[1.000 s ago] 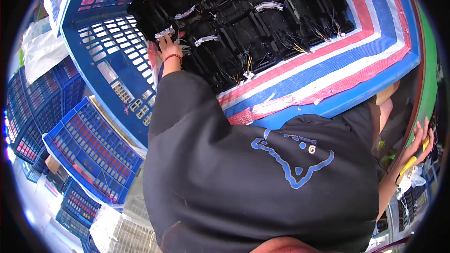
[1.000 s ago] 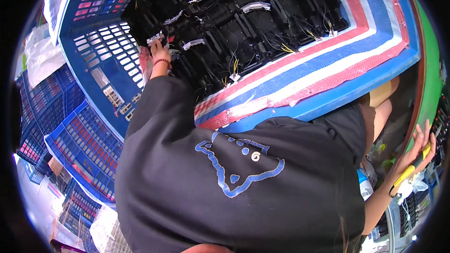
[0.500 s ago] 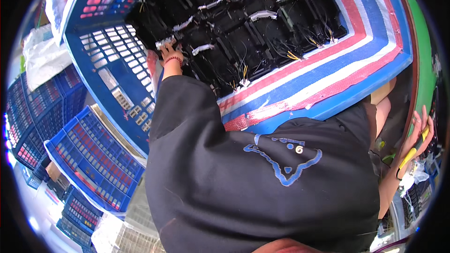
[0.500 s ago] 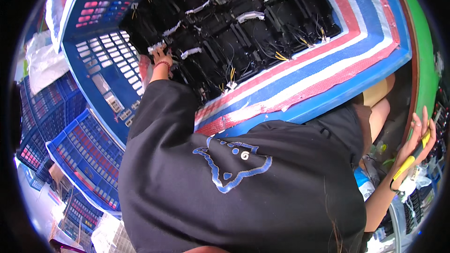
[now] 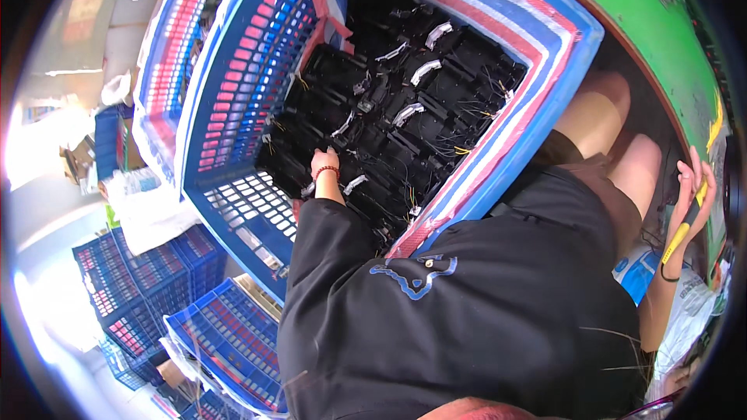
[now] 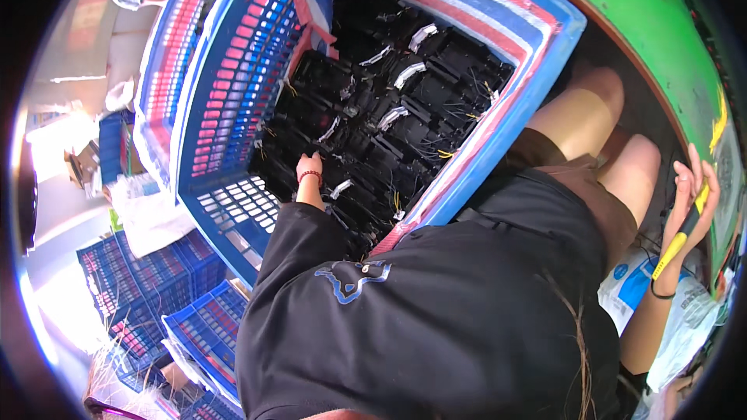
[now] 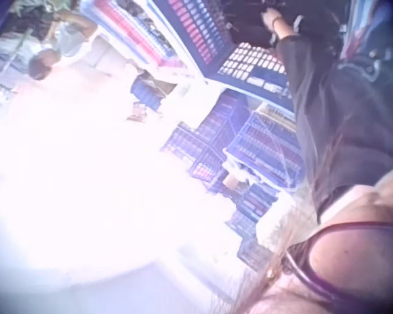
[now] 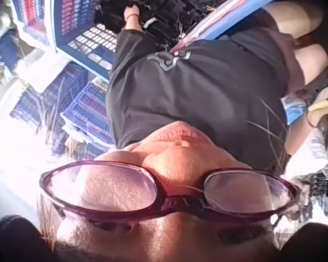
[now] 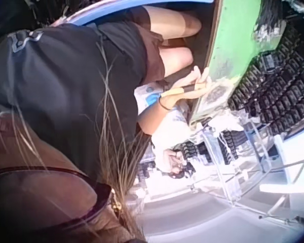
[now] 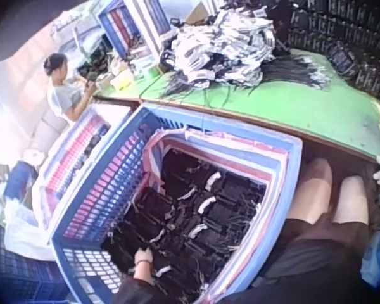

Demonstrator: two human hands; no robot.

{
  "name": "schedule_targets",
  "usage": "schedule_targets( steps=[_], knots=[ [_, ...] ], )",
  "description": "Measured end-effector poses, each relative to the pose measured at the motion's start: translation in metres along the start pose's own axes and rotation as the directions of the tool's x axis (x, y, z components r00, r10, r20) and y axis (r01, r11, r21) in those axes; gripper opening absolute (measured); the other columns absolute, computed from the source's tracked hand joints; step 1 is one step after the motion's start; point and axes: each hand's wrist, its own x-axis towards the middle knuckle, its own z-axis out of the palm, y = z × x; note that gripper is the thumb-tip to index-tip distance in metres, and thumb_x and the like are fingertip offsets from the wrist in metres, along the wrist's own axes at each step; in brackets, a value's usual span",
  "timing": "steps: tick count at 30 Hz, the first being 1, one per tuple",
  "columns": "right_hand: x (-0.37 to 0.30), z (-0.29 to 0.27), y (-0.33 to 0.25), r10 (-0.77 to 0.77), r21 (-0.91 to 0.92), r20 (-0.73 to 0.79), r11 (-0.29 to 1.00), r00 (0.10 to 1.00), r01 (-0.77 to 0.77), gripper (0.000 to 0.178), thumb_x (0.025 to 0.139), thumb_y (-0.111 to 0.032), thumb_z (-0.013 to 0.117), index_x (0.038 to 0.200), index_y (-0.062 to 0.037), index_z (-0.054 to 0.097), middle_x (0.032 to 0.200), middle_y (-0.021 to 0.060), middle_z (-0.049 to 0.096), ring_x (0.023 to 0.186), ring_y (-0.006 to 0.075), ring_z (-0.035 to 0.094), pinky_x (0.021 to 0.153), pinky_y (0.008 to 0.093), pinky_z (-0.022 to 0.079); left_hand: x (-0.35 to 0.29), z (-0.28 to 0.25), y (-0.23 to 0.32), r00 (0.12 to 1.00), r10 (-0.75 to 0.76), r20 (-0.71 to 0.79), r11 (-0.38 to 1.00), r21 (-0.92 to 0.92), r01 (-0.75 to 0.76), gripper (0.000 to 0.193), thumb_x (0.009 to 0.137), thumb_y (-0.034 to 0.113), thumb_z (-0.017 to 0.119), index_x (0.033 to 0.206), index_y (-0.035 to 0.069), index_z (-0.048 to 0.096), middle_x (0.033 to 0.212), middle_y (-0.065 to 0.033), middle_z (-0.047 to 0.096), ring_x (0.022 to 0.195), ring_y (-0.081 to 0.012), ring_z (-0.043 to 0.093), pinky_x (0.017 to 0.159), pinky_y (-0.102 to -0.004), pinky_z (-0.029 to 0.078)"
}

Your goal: The person takes components from a crate, solders wires onto circuit boards using a soldering iron, and attaches the wired components to toy car bodies.

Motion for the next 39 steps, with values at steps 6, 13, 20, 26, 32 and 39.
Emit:
schedule_targets(
  steps=[6,13,20,26,32,39],
  knots=[
    [-0.037,-0.029,0.016,0.056,0.052,-0.151,0.997,0.987,-0.049,0.033,0.097,-0.003,0.047,0.128,0.0008,0.036,0.130,0.0276,0.052,0.099,0.0240,0.062,0.090,0.0334,0.048,-0.035,-0.007,0.074,0.820,0.568,-0.074,0.808,-0.142,-0.573,0.036,0.082,0.029,0.056,0.107,0.005,0.068,0.099,-0.0216,0.067,0.096,-0.0378,0.064,0.087,-0.0433,0.050],
    [-0.076,-0.040,0.039,0.083,0.127,-0.378,0.991,0.922,-0.037,0.027,0.094,-0.004,0.055,0.119,-0.0012,0.045,0.127,0.0252,0.056,0.091,0.0186,0.064,0.085,0.0302,0.051,-0.125,-0.065,0.231,0.644,0.757,-0.114,0.563,-0.386,-0.731,0.032,0.087,0.025,0.061,0.109,0.004,0.069,0.099,-0.0153,0.071,0.093,-0.0231,0.068,0.085,-0.0316,0.051],
    [-0.092,-0.071,0.049,0.048,0.081,-0.523,0.997,0.851,-0.006,0.039,0.080,0.015,0.060,0.115,-0.0017,0.056,0.122,0.0175,0.061,0.089,0.0148,0.064,0.077,0.0258,0.053,-0.333,-0.157,0.353,0.051,0.988,-0.146,-0.038,-0.545,-0.837,0.014,0.087,0.005,0.060,0.097,-0.002,0.067,0.083,-0.0071,0.069,0.077,-0.0105,0.064,0.071,-0.0257,0.051],
    [-0.058,-0.116,0.064,-0.015,-0.182,-0.475,0.980,0.880,-0.082,0.038,0.079,0.006,0.065,0.115,-0.0075,0.060,0.100,0.0098,0.067,0.081,0.0164,0.067,0.072,0.0276,0.053,-0.462,-0.018,0.428,-0.505,0.633,0.587,-0.460,-0.240,-0.855,0.027,0.088,0.017,0.050,0.098,0.001,0.070,0.095,-0.0226,0.067,0.090,-0.0366,0.066,0.081,-0.0426,0.052],
    [0.015,-0.151,0.113,-0.156,-0.432,-0.329,0.902,0.931,-0.002,0.037,0.076,0.001,0.067,0.110,-0.0115,0.061,0.081,0.0116,0.065,0.069,0.0306,0.063,0.061,0.0374,0.049,-0.439,0.188,0.439,-0.151,0.149,0.977,-0.767,0.018,-0.641,0.034,0.081,0.023,0.058,0.106,0.004,0.070,0.113,-0.0171,0.066,0.105,-0.0285,0.065,0.087,-0.0403,0.052],
    [0.099,-0.148,0.202,-0.193,-0.504,-0.032,0.850,0.981,0.151,0.039,0.072,-0.004,0.067,0.110,-0.0123,0.060,0.094,0.0102,0.067,0.076,0.0316,0.061,0.079,0.0439,0.050,-0.428,0.280,0.494,-0.216,0.092,0.972,-0.445,-0.154,-0.882,0.041,0.083,0.026,0.057,0.117,0.006,0.064,0.122,-0.0156,0.062,0.111,-0.0275,0.061,0.093,-0.0393,0.048]
  ],
)
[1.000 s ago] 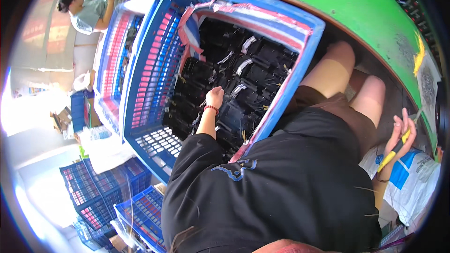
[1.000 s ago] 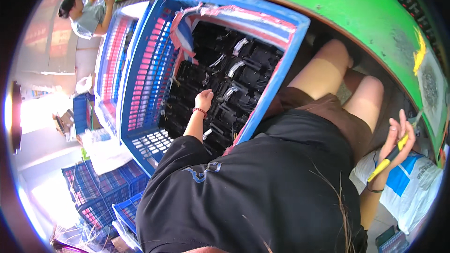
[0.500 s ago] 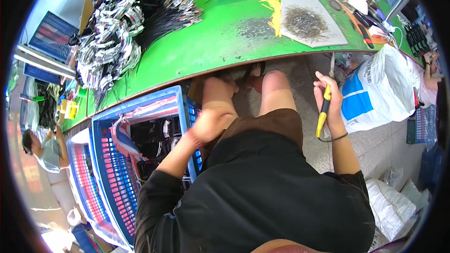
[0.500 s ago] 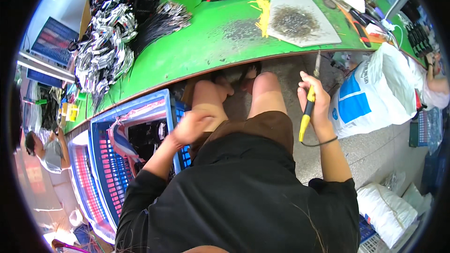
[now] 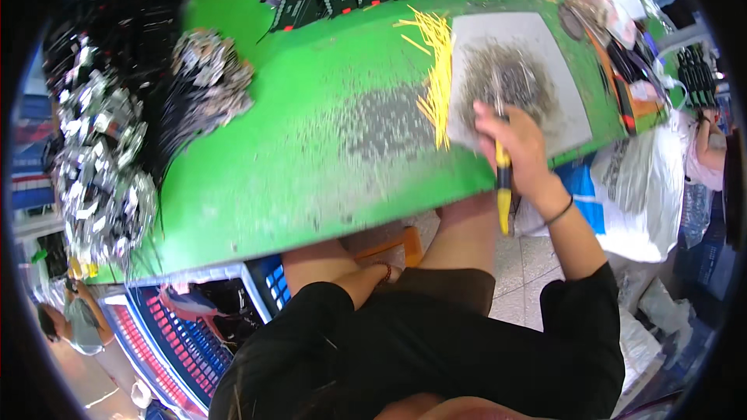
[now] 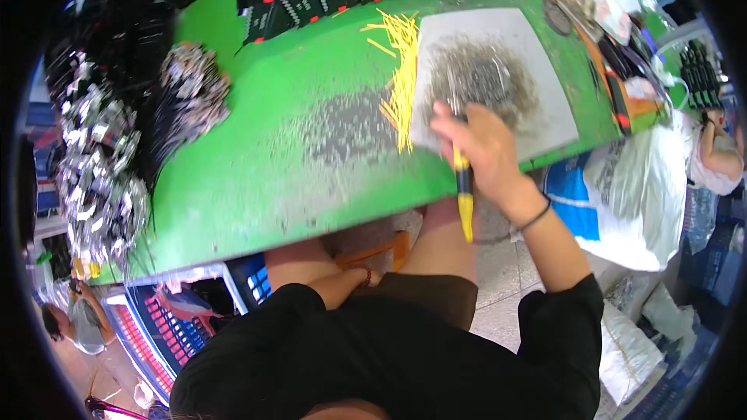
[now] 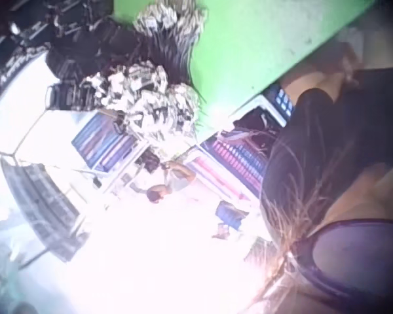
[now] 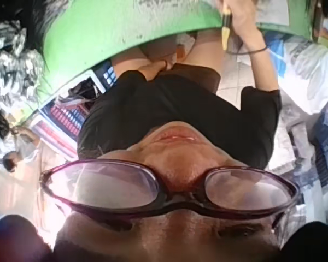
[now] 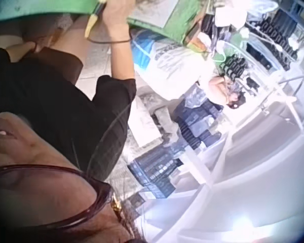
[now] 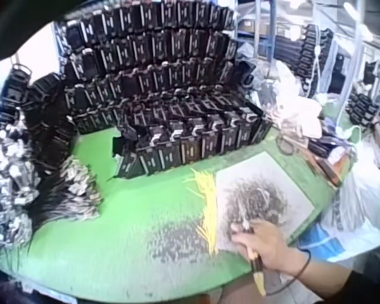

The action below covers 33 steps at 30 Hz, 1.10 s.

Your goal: The person takes components from a crate, solders wires onto circuit boards using a soldering iron, and attaches the wired components to toy car bodies.

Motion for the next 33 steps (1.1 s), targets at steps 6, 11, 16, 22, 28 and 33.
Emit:
schedule_targets(
  steps=[6,11,16,22,28,33],
  knots=[
    [0.001,0.006,-0.003,0.110,0.127,0.153,0.983,0.982,-0.130,0.028,0.065,-0.004,0.070,0.088,-0.0120,0.058,0.123,0.0160,0.061,0.109,0.0345,0.060,0.097,0.0502,0.040,0.005,-0.036,-0.001,0.993,0.101,-0.067,0.984,-0.141,-0.110,0.041,0.085,0.027,0.054,0.119,0.006,0.062,0.122,-0.0162,0.061,0.111,-0.0292,0.060,0.094,-0.0402,0.047],
    [-0.008,0.007,0.000,0.227,0.153,0.150,0.956,0.962,-0.250,0.024,0.075,-0.002,0.069,0.095,-0.0080,0.055,0.122,0.0213,0.060,0.112,0.0377,0.058,0.103,0.0548,0.034,-0.044,-0.054,-0.012,0.971,0.046,-0.237,0.981,-0.174,-0.089,0.042,0.087,0.027,0.052,0.121,0.005,0.060,0.123,-0.0166,0.061,0.110,-0.0307,0.060,0.094,-0.0408,0.046],
    [-0.006,0.012,-0.006,0.150,0.224,0.060,0.961,0.987,-0.159,0.022,0.079,0.001,0.063,0.098,-0.0051,0.054,0.120,0.0228,0.060,0.112,0.0379,0.058,0.106,0.0543,0.033,-0.067,-0.093,-0.047,0.876,0.024,-0.481,0.997,-0.054,-0.057,0.042,0.088,0.028,0.050,0.122,0.005,0.058,0.123,-0.0171,0.060,0.110,-0.0321,0.059,0.095,-0.0415,0.045],
    [0.004,0.011,-0.006,-0.002,0.108,-0.043,0.994,0.999,0.007,0.030,0.079,0.002,0.064,0.107,-0.0033,0.055,0.118,0.0202,0.062,0.109,0.0363,0.060,0.103,0.0513,0.038,-0.119,-0.096,-0.029,0.777,0.129,-0.616,0.990,0.124,-0.066,0.043,0.090,0.029,0.047,0.124,0.004,0.056,0.123,-0.0176,0.059,0.110,-0.0339,0.058,0.096,-0.0424,0.044],
    [-0.003,0.012,-0.006,0.124,0.152,-0.153,0.983,0.980,-0.101,0.028,0.081,0.001,0.063,0.107,-0.0021,0.054,0.119,0.0182,0.062,0.102,0.0361,0.061,0.091,0.0431,0.047,-0.292,-0.128,0.078,0.790,0.180,-0.586,0.907,-0.212,-0.364,0.042,0.093,0.024,0.051,0.128,0.000,0.053,0.124,-0.0242,0.056,0.117,-0.0353,0.054,0.100,-0.0407,0.041],
    [0.000,0.010,-0.012,0.069,0.007,-0.193,0.998,0.979,-0.069,0.028,0.080,0.000,0.064,0.106,-0.0027,0.054,0.116,0.0175,0.064,0.098,0.0358,0.060,0.087,0.0422,0.047,-0.400,-0.194,0.033,0.306,0.105,-0.946,0.961,0.018,-0.275,0.016,0.082,0.008,0.066,0.098,0.005,0.069,0.085,-0.0129,0.068,0.076,-0.0281,0.067,0.067,-0.0348,0.053]
  ],
)
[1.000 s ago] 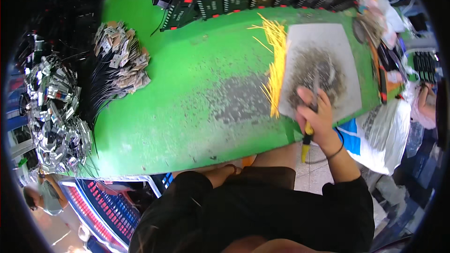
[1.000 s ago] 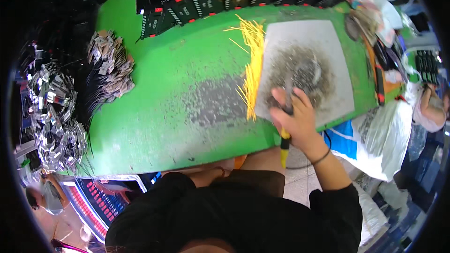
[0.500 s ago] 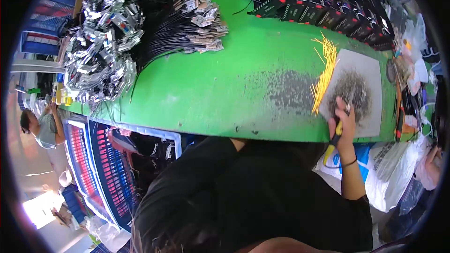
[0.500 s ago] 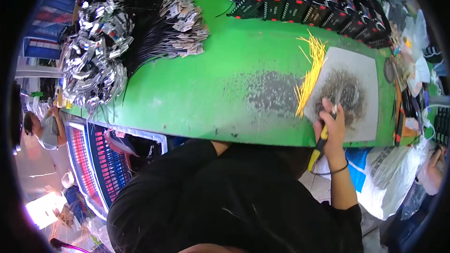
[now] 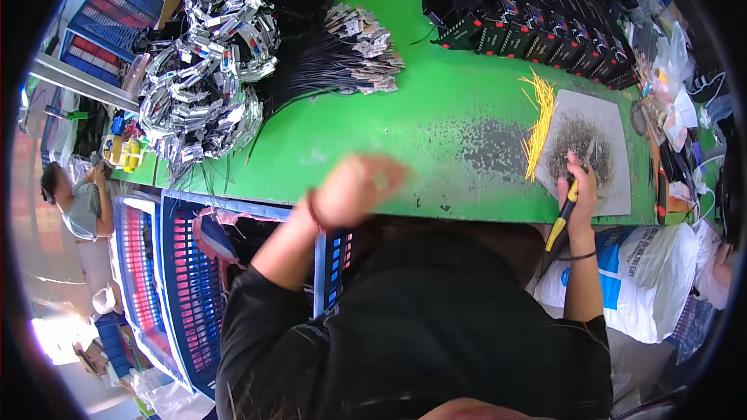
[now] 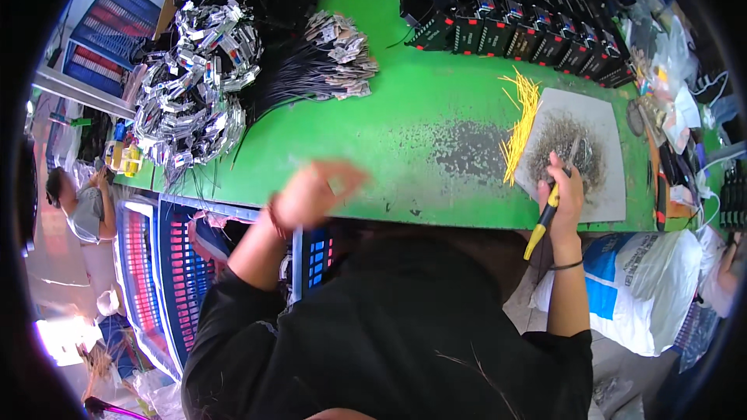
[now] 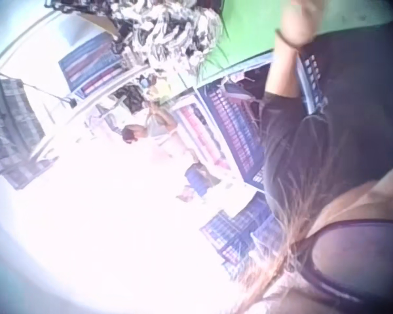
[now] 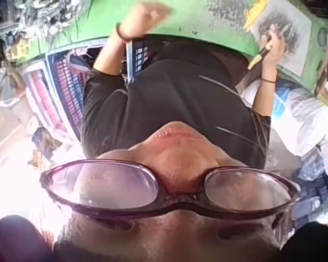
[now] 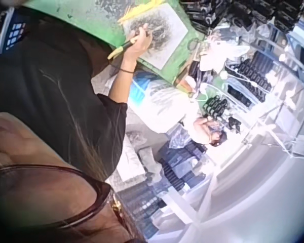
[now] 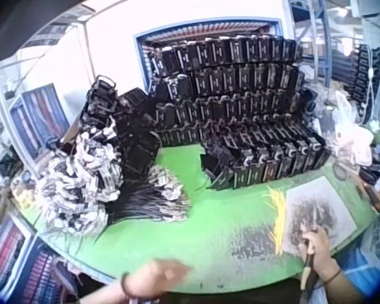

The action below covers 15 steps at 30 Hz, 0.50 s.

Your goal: The person takes components from a crate, solders wires onto circuit boards using a soldering iron, and attaches the wired components to toy car bodies.

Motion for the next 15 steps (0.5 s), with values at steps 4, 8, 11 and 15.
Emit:
schedule_targets(
  steps=[4,8,11,15],
  knots=[
    [-0.001,-0.001,-0.014,0.006,-0.043,-0.038,0.999,0.999,-0.008,0.028,0.079,0.001,0.064,0.105,-0.0031,0.053,0.116,0.0190,0.063,0.102,0.0364,0.061,0.094,0.0481,0.044,0.086,-0.076,-0.088,0.899,0.160,-0.407,0.879,0.473,0.058,0.025,0.070,-0.004,0.068,0.094,0.004,0.068,0.097,-0.0129,0.063,0.090,-0.0281,0.062,0.079,-0.0350,0.051],
    [0.007,-0.004,-0.031,0.048,0.010,-0.037,0.999,0.998,-0.048,0.027,0.080,-0.002,0.064,0.105,-0.0034,0.052,0.117,0.0195,0.063,0.104,0.0363,0.062,0.095,0.0493,0.042,0.121,-0.096,-0.143,0.929,0.355,-0.105,0.567,0.814,-0.125,0.020,0.068,0.005,0.071,0.088,0.009,0.068,0.105,-0.0069,0.061,0.098,-0.0290,0.058,0.087,-0.0407,0.046],
    [0.004,-0.003,-0.038,0.105,0.136,-0.097,0.986,0.990,-0.092,0.026,0.081,-0.003,0.064,0.105,-0.0029,0.053,0.112,0.0189,0.065,0.101,0.0342,0.063,0.089,0.0439,0.048,0.125,-0.083,-0.126,0.847,0.470,-0.249,0.706,0.682,-0.191,0.011,0.070,0.006,0.070,0.080,0.007,0.065,0.092,-0.0087,0.065,0.087,-0.0282,0.061,0.084,-0.0404,0.048],
    [0.005,0.007,-0.074,0.405,0.515,0.118,0.755,0.907,-0.405,0.026,0.086,-0.010,0.066,0.109,-0.0022,0.055,0.100,0.0157,0.067,0.088,0.0203,0.067,0.077,0.0321,0.053,0.083,-0.015,-0.008,0.841,0.537,-0.068,0.769,0.450,-0.454,0.020,0.071,0.003,0.059,0.090,0.007,0.065,0.079,-0.0075,0.066,0.063,-0.0249,0.063,0.056,-0.0355,0.051]
  ],
)
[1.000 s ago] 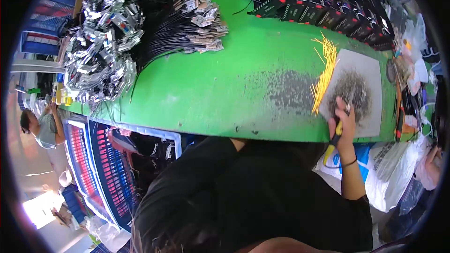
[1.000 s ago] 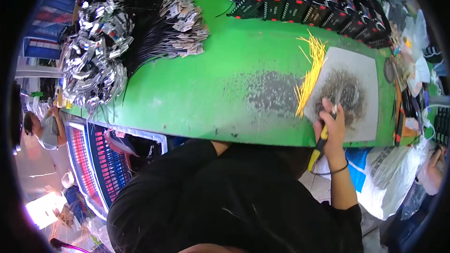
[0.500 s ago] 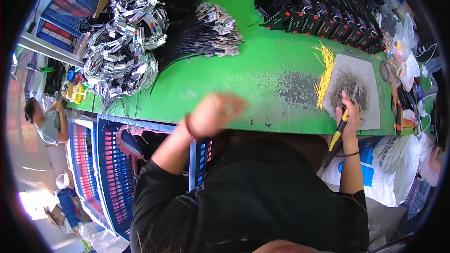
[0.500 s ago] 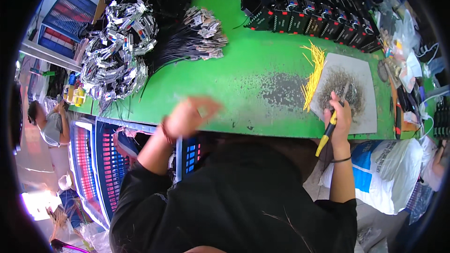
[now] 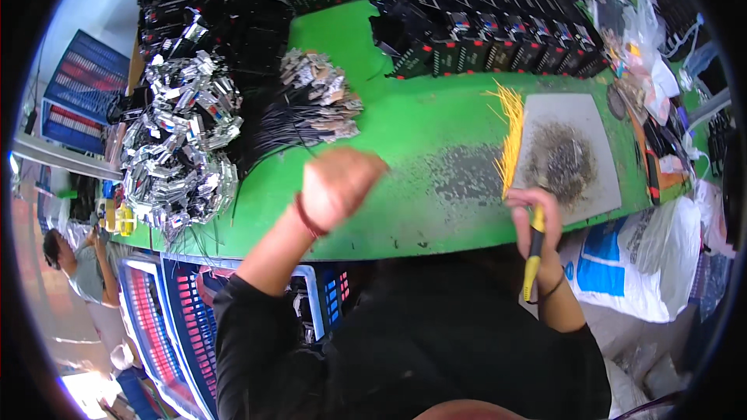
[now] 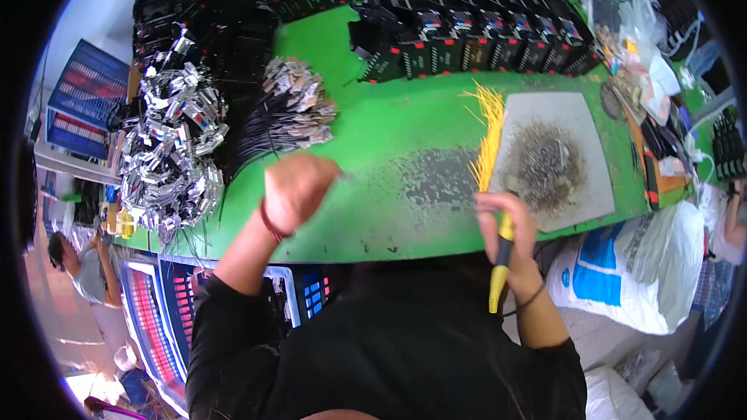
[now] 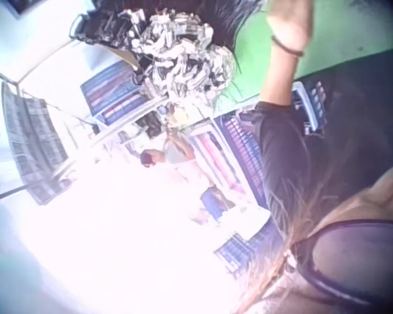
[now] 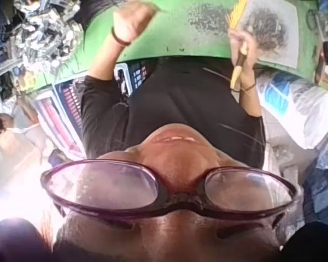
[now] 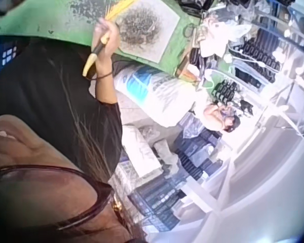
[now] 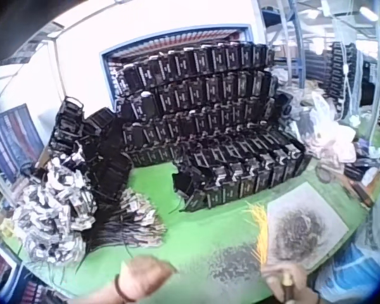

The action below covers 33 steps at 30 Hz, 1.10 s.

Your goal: The person takes components from a crate, solders wires onto circuit boards using a soldering iron, and attaches the wired components to toy car bodies.

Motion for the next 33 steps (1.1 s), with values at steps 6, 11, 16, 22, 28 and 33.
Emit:
schedule_targets(
  steps=[6,11,16,22,28,33],
  knots=[
    [0.004,0.049,-0.059,0.167,0.574,0.245,0.769,0.955,-0.281,0.039,0.088,-0.004,0.066,0.119,-0.0057,0.042,0.094,0.0087,0.060,0.083,0.0137,0.060,0.072,0.0248,0.049,0.009,0.035,0.104,0.980,0.026,-0.198,0.994,-0.101,-0.047,0.030,0.059,0.001,0.071,0.088,0.008,0.069,0.081,-0.0036,0.067,0.058,-0.0183,0.060,0.054,-0.0299,0.048],
    [-0.021,0.031,-0.061,0.181,0.535,0.227,0.798,0.957,-0.278,0.043,0.085,0.007,0.063,0.119,-0.0068,0.041,0.093,0.0077,0.059,0.081,0.0108,0.057,0.072,0.0245,0.048,0.001,0.043,0.128,0.978,-0.203,-0.054,0.858,-0.490,0.151,0.022,0.071,-0.001,0.072,0.092,0.006,0.069,0.078,-0.0078,0.066,0.061,-0.0226,0.062,0.055,-0.0320,0.049],
    [-0.006,0.027,-0.037,-0.033,0.458,0.204,0.887,0.978,-0.065,0.036,0.082,0.007,0.063,0.114,-0.0057,0.051,0.083,0.0050,0.060,0.073,0.0120,0.059,0.067,0.0269,0.049,-0.027,0.020,0.109,0.900,-0.422,0.105,0.818,-0.385,0.428,0.015,0.073,-0.004,0.071,0.085,0.003,0.067,0.077,-0.0111,0.066,0.064,-0.0268,0.063,0.057,-0.0337,0.049],
    [0.033,0.068,-0.003,-0.011,0.378,0.509,0.901,0.861,-0.213,0.036,0.081,0.002,0.066,0.113,-0.0098,0.056,0.084,0.0051,0.061,0.075,0.0148,0.062,0.069,0.0288,0.050,-0.085,0.009,0.044,0.829,-0.537,0.154,0.837,-0.028,0.547,0.013,0.073,-0.007,0.065,0.082,0.002,0.064,0.082,-0.0126,0.064,0.079,-0.0295,0.062,0.068,-0.0373,0.049],
    [0.052,0.083,0.012,-0.323,-0.185,0.360,0.895,0.875,0.406,0.036,0.074,-0.003,0.066,0.109,-0.0123,0.059,0.077,0.0042,0.060,0.066,0.0250,0.058,0.059,0.0371,0.047,-0.077,0.018,0.025,0.790,-0.606,0.092,0.793,-0.001,0.609,0.018,0.070,-0.005,0.069,0.086,0.000,0.063,0.087,-0.0148,0.062,0.082,-0.0323,0.060,0.074,-0.0386,0.049],
    [0.043,0.041,0.015,-0.195,-0.187,0.027,0.962,0.980,0.197,0.020,0.080,-0.005,0.069,0.099,-0.0088,0.064,0.089,0.0060,0.068,0.073,0.0198,0.064,0.060,0.0303,0.049,0.000,0.054,0.009,0.879,-0.436,0.193,0.861,-0.196,0.470,0.015,0.070,-0.001,0.071,0.081,0.001,0.061,0.082,-0.0136,0.060,0.078,-0.0316,0.060,0.068,-0.0388,0.049]
  ],
)
